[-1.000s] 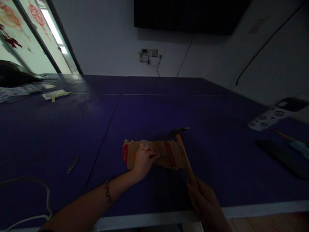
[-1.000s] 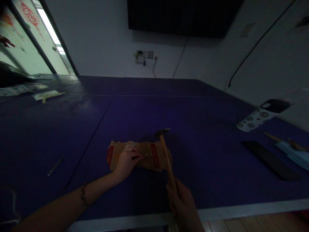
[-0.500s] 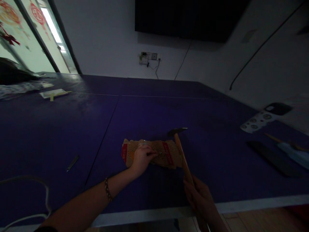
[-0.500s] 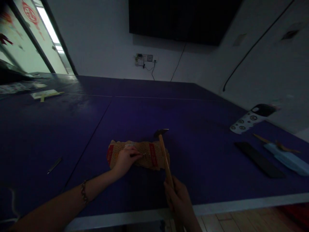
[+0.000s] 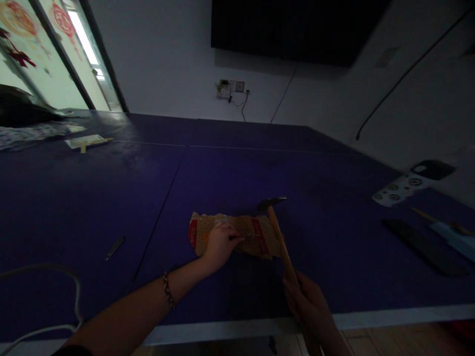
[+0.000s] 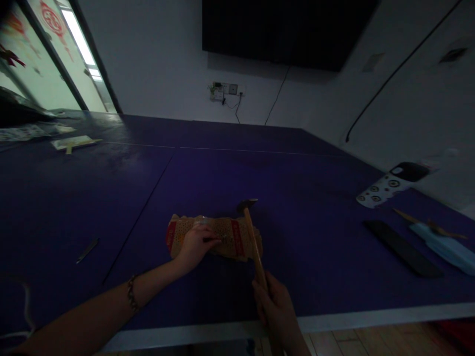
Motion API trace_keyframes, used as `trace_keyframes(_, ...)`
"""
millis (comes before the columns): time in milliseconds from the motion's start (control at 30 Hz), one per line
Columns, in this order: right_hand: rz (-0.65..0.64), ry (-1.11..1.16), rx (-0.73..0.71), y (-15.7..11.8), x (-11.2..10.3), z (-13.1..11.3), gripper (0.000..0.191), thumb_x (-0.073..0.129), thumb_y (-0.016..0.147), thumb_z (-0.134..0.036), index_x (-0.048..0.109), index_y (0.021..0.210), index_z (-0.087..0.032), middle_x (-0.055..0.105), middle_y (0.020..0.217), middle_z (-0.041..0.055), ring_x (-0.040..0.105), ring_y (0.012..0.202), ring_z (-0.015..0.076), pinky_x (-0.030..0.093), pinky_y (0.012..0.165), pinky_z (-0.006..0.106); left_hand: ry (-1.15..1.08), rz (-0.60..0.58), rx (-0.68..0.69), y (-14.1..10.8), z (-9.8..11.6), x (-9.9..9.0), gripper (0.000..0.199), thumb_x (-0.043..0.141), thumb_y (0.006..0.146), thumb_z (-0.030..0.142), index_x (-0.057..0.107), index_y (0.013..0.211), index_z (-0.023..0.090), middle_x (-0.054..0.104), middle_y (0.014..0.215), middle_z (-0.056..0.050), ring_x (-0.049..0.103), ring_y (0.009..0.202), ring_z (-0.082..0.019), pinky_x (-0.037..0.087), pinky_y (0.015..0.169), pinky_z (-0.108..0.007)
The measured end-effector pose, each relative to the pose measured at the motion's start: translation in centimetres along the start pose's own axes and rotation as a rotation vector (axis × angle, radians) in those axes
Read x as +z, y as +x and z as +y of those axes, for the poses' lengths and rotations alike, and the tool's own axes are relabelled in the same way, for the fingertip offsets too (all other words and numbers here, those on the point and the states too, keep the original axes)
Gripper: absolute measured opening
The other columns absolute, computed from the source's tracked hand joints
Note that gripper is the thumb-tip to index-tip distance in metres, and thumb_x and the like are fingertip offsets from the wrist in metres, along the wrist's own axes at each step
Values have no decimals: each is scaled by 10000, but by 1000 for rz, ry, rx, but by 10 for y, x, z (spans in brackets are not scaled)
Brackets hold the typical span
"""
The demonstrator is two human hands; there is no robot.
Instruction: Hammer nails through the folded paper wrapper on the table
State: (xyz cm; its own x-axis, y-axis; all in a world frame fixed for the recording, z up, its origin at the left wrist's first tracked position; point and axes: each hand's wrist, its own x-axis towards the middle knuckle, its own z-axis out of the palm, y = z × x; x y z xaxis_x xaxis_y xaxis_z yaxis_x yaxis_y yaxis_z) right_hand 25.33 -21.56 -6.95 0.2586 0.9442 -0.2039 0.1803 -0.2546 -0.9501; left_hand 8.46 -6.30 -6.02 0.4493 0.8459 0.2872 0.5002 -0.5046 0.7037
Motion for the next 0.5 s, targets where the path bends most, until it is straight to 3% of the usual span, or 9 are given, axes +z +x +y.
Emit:
trace_keyframes(167,61,-48,-18,1,-1,2,340,519,744,-490,506,711,-151,382,483,-71,345,386,61,288,347,184,-23,-10,-12,-1,-1,1,30,681,671,166,695,690,184,677,705,-9,587,720,-158,427,678,-256)
trace_keyframes(500,7,-16,24,0,-2,4,358,496,751,-526,480,737,-169,374,477,-78,347,370,64,284,343,186,6,-25,-29,0,2,-1,21,702,647,178,685,658,180,669,664,-4,574,671,-149,413,652,-250)
